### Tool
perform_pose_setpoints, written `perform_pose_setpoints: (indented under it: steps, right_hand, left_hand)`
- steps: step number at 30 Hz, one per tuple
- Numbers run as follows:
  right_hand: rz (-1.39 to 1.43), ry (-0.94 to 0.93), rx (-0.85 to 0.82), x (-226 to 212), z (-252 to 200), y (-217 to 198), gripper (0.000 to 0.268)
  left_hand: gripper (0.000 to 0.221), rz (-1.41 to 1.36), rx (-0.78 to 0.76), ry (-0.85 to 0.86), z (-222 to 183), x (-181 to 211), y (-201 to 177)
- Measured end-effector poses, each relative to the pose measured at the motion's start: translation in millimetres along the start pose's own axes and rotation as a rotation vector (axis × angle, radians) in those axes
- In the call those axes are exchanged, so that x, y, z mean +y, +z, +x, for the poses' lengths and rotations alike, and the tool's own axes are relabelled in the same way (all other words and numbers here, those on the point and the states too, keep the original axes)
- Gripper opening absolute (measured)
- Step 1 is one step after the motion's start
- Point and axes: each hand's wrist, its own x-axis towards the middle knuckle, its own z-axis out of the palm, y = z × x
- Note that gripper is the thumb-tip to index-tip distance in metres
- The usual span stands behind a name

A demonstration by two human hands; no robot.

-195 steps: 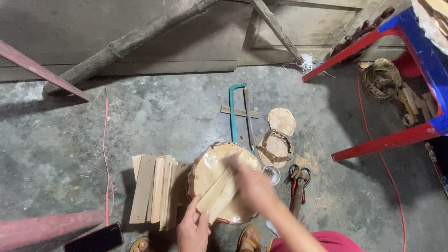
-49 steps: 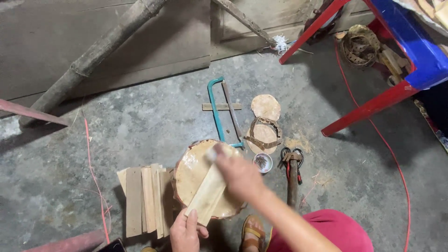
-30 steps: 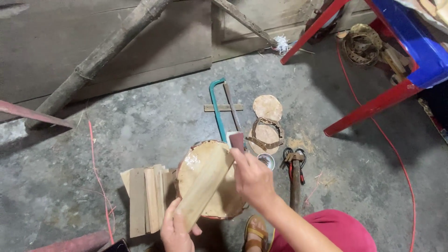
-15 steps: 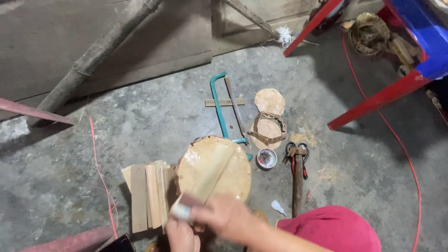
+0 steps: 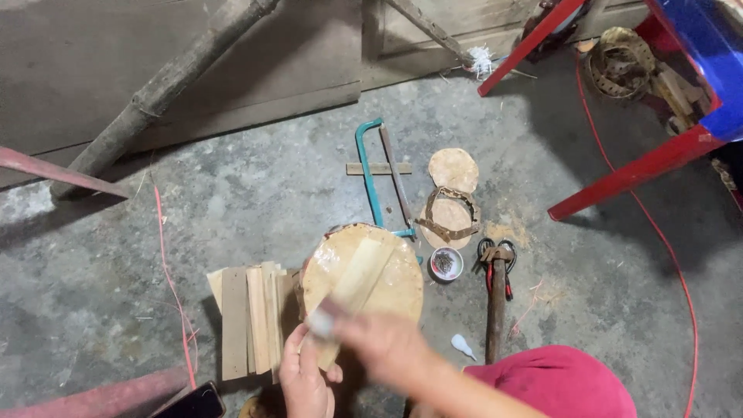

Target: The person is using sandpaper to smooth the edges and surfaces of small wooden slats.

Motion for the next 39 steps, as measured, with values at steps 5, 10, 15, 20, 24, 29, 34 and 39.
perform_pose_setpoints:
  steps: [5,10,15,20,24,29,34,39]
  right_hand:
    - [-0.302,0.344,0.074,74,16,-18,0.035]
    - [-0.169,0.06,-0.111,31,-17,26,0.083]
    - [-0.122,0.38,-0.428,-13,33,-21,0.044]
    - [-0.302,0.585,-0.03,95,11,-30,0.029]
    - [-0.197,0.557,0.134,86,7,-39,0.034]
    - [-0.007,0.38,0.178,41,7,-29,0.036]
    - [-0.042,0.122,-0.114,-24,0,-6,0.032]
    - [-0.073,0.112,-0.034,5,14,-17,0.037]
  left_hand:
    - [0.035,0.4,0.041,0.036,-28,34,25]
    - [0.047,0.435,0.013,0.005,-33,42,32]
    - [0.039,0.505,0.027,-0.016,-28,39,25]
    - [0.035,0.419,-0.006,-0.005,-37,56,36]
    - [0.06,0.774,0.1,0.004,-49,70,43]
    - [0.044,0.865,0.05,0.21,-28,31,12]
    - [0.03,0.988,-0.02,0.443,-6,-13,-25]
    - [0.031,0.961,-0.036,0.518,-30,10,0]
